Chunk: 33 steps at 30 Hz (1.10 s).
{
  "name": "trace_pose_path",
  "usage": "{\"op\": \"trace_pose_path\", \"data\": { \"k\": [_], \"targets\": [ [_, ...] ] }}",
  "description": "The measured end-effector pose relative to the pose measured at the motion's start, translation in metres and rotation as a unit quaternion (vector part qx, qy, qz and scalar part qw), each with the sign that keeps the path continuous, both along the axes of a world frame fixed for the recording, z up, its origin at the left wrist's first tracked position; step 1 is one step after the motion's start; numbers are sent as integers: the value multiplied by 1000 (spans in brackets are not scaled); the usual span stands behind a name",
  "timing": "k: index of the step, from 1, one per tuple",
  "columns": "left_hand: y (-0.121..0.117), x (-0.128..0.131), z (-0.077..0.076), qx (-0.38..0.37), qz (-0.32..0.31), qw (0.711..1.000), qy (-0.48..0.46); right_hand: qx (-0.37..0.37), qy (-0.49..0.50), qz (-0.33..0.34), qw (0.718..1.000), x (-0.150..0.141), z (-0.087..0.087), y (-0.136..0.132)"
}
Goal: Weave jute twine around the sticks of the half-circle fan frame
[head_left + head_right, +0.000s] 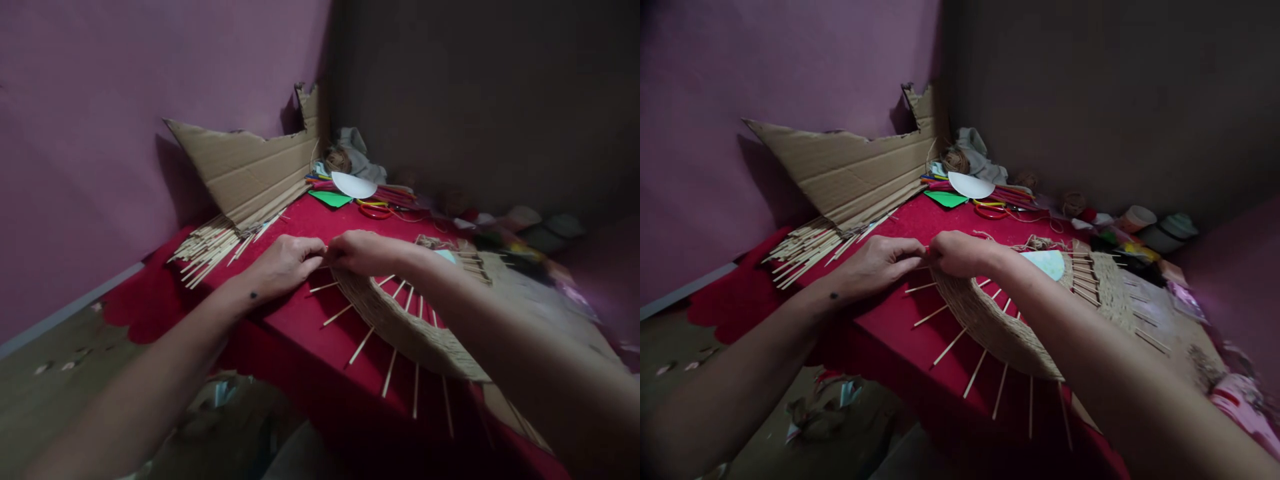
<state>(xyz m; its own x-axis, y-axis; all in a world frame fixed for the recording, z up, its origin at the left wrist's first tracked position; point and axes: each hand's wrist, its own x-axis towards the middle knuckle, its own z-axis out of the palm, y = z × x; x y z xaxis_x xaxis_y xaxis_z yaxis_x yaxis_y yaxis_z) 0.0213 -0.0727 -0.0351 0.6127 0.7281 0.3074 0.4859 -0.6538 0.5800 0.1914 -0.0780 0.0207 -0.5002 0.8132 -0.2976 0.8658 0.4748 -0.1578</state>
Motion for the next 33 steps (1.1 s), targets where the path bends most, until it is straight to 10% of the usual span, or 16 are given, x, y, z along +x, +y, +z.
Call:
{"op": "trace_pose_path", "data": {
  "k": [33],
  "targets": [
    [11, -1, 16, -348, 18, 936, -56, -132, 356, -126, 916, 19, -25, 3]
  ]
}}
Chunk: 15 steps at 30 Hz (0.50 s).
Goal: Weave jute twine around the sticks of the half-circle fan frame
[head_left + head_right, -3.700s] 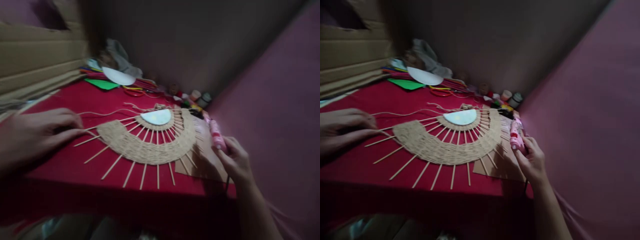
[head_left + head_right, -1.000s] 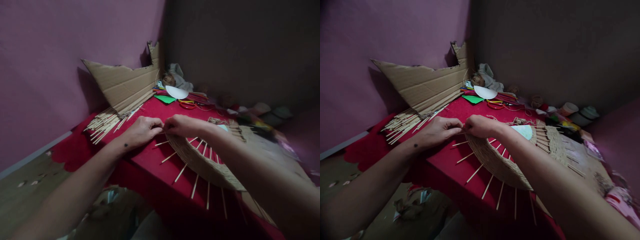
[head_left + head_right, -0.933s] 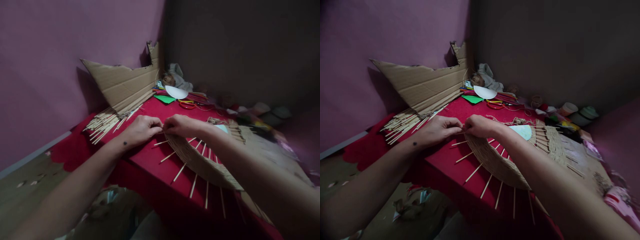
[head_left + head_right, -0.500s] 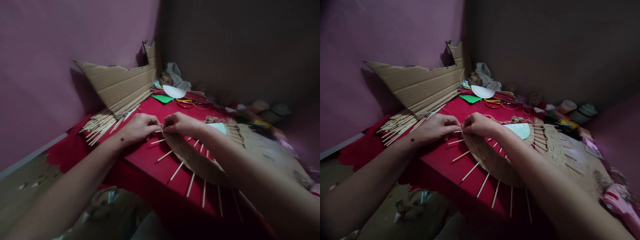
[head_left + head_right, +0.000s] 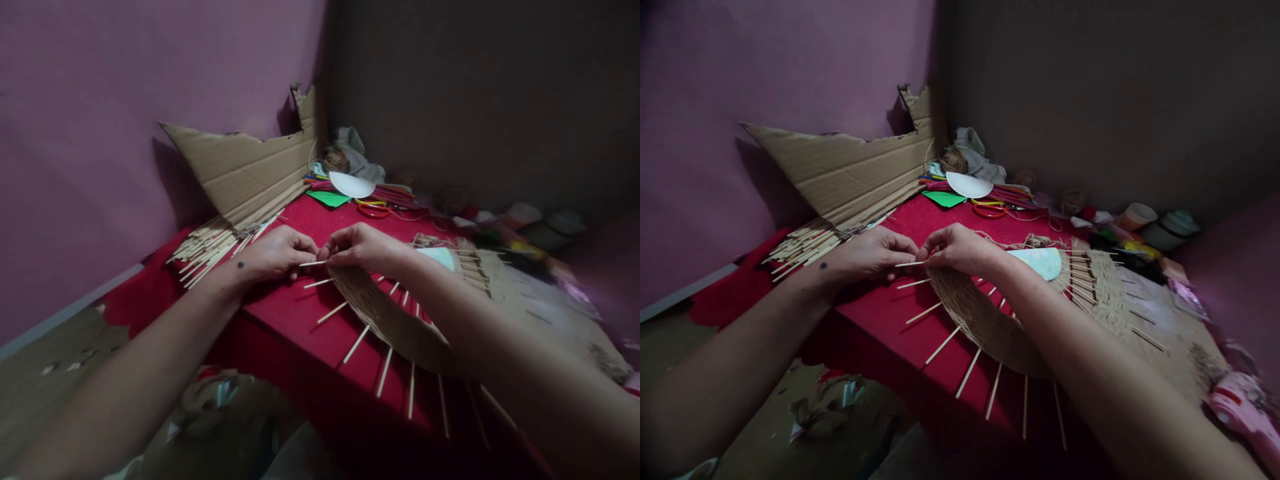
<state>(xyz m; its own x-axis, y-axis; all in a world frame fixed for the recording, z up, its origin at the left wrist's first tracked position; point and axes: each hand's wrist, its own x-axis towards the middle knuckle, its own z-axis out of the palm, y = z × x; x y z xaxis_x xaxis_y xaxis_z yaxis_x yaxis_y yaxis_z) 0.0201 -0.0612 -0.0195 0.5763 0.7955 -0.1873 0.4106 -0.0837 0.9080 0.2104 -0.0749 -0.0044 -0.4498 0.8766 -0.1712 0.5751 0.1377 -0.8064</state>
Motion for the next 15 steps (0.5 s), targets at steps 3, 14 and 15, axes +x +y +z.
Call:
{"op": "trace_pose_path", "data": {
  "k": [3, 14, 15],
  "targets": [
    [-1, -1, 1, 3, 1, 1000, 2, 2, -14, -18, 1000, -3, 4, -3],
    [-4, -3, -1, 10, -10, 1000, -7, 41, -34, -27, 998, -11, 13, -14],
    [-4, -4, 0, 11, -13, 1000, -5, 40, -31, -22, 998, -10, 12, -14]
  ]
}}
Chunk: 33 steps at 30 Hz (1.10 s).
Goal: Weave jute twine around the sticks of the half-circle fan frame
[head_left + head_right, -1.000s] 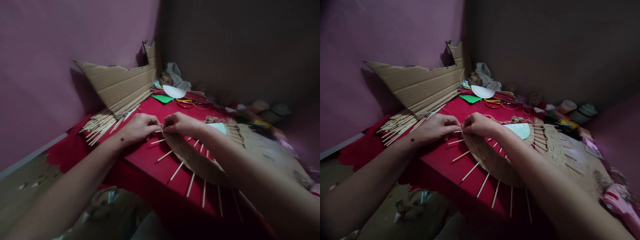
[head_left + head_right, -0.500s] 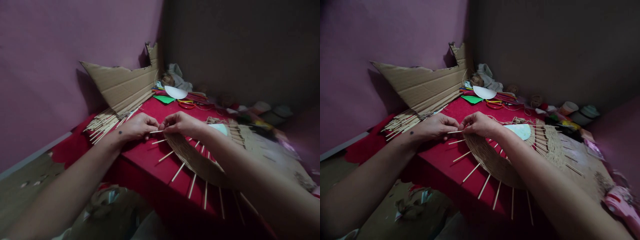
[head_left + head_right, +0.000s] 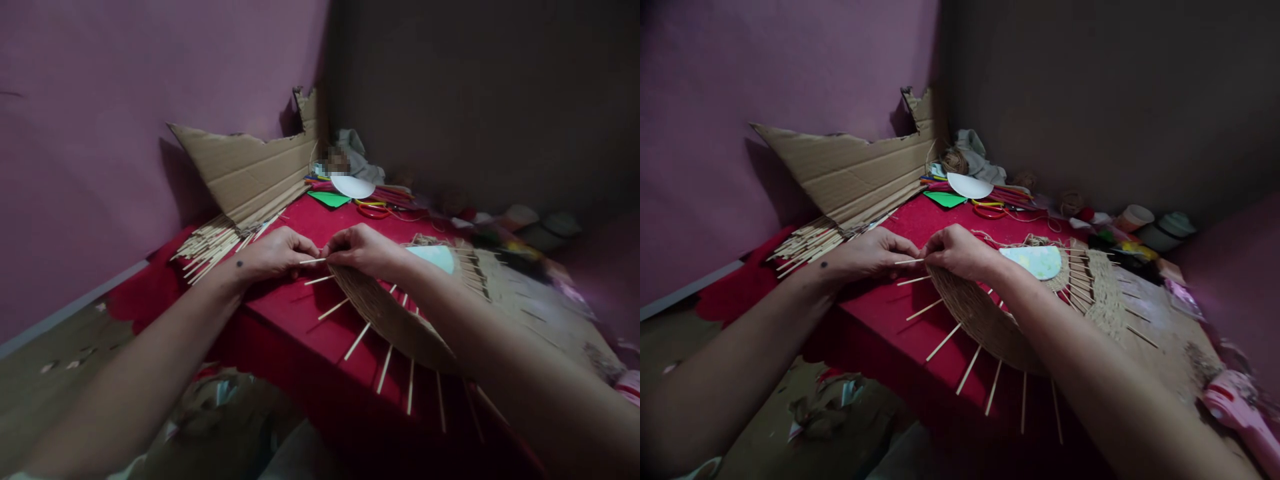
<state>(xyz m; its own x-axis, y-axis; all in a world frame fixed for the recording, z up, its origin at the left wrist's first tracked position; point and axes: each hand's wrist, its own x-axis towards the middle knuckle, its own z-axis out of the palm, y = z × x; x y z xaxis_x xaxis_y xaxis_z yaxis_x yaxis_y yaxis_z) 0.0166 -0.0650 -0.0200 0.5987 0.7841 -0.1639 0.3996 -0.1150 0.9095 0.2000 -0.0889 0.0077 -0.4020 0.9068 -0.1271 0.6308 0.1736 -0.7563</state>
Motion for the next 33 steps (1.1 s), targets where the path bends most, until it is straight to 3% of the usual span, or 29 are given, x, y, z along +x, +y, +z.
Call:
{"op": "trace_pose_path", "data": {
  "k": [8, 15, 24, 33],
  "targets": [
    [5, -4, -3, 15, -46, 999, 13, -20, 67, 20, 997, 6, -6, 4],
    [8, -5, -9, 36, -74, 997, -8, -28, 25, 25, 999, 5, 0, 2],
    [5, -5, -5, 30, -56, 998, 2, 52, -72, 24, 996, -4, 1, 1],
    [4, -7, -7, 47, -45, 998, -1, 77, -145, 20, 986, -5, 4, 0]
  ]
}}
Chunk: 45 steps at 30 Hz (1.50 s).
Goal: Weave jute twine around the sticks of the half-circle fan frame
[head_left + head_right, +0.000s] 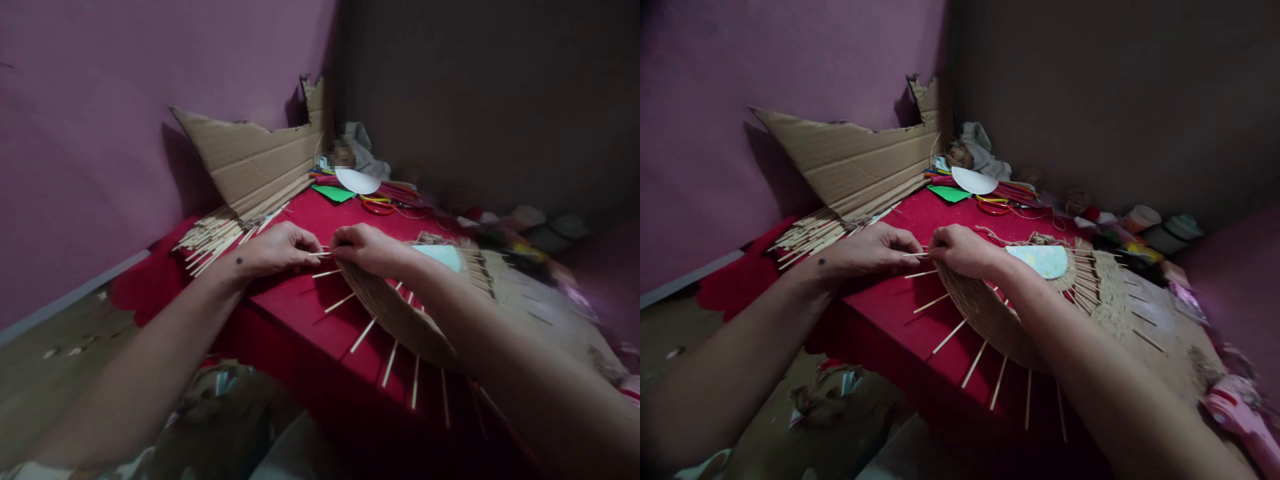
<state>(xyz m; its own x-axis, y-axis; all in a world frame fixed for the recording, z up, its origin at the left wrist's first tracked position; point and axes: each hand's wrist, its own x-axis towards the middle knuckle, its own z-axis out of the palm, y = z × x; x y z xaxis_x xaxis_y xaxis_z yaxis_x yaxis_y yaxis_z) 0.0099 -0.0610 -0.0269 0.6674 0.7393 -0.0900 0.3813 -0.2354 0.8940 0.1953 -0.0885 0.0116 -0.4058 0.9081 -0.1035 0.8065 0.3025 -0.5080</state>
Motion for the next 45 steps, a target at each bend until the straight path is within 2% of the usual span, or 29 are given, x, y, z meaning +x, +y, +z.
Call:
{"op": "trace_pose_path", "data": {
  "k": [3, 5, 8, 10, 13, 15, 21, 25, 29, 32, 36, 38, 39, 41, 42, 43, 45],
  "targets": [
    [0, -1, -2, 39, 22, 999, -9, 6, -12, -4, 1000, 1, -1, 0],
    [1, -2, -4, 95, 56, 994, -4, 13, -16, -2, 1000, 1, -2, 0],
    [4, -4, -10, 198, 117, 973, 8, 18, -11, 1, 1000, 0, -2, -2],
    [6, -5, -14, 237, 161, 958, 8, 19, -8, -2, 1000, 0, -2, -3],
    [10, -6, -18, 227, 236, 945, 3, 13, 7, -9, 1000, 0, -6, -6],
    [12, -7, -19, 210, 257, 943, 14, 6, 41, -8, 999, 2, -10, -6],
    [19, -8, -16, 195, 262, 941, 93, 6, 125, 24, 992, 10, -26, -4],
    [20, -8, -19, 175, 262, 944, 96, 9, 136, 23, 990, 10, -25, -5],
    [25, -11, -25, 142, 254, 955, 55, 59, 120, -13, 991, 8, -27, -8],
    [36, -8, -11, 138, 243, 959, 48, 99, 98, -38, 989, 6, -34, -10],
    [46, 26, 42, 308, 142, 933, 121, 136, 49, -51, 988, 5, -42, -11],
    [51, 56, 66, 351, 79, 921, 146, 139, 33, -55, 988, 5, -43, -12],
    [55, 73, 73, 358, 28, 918, 167, 138, 29, -58, 988, 5, -43, -13],
    [70, 107, 76, 363, -43, 907, 207, 134, 27, -59, 989, 6, -42, -14],
    [81, 122, 74, 366, -54, 904, 216, 134, 28, -58, 989, 6, -42, -14],
    [92, 136, 69, 364, -54, 905, 213, 134, 31, -56, 989, 7, -42, -14],
    [114, 158, 56, 325, -27, 928, 177, 136, 33, -52, 989, 7, -42, -15]
  ]
}}
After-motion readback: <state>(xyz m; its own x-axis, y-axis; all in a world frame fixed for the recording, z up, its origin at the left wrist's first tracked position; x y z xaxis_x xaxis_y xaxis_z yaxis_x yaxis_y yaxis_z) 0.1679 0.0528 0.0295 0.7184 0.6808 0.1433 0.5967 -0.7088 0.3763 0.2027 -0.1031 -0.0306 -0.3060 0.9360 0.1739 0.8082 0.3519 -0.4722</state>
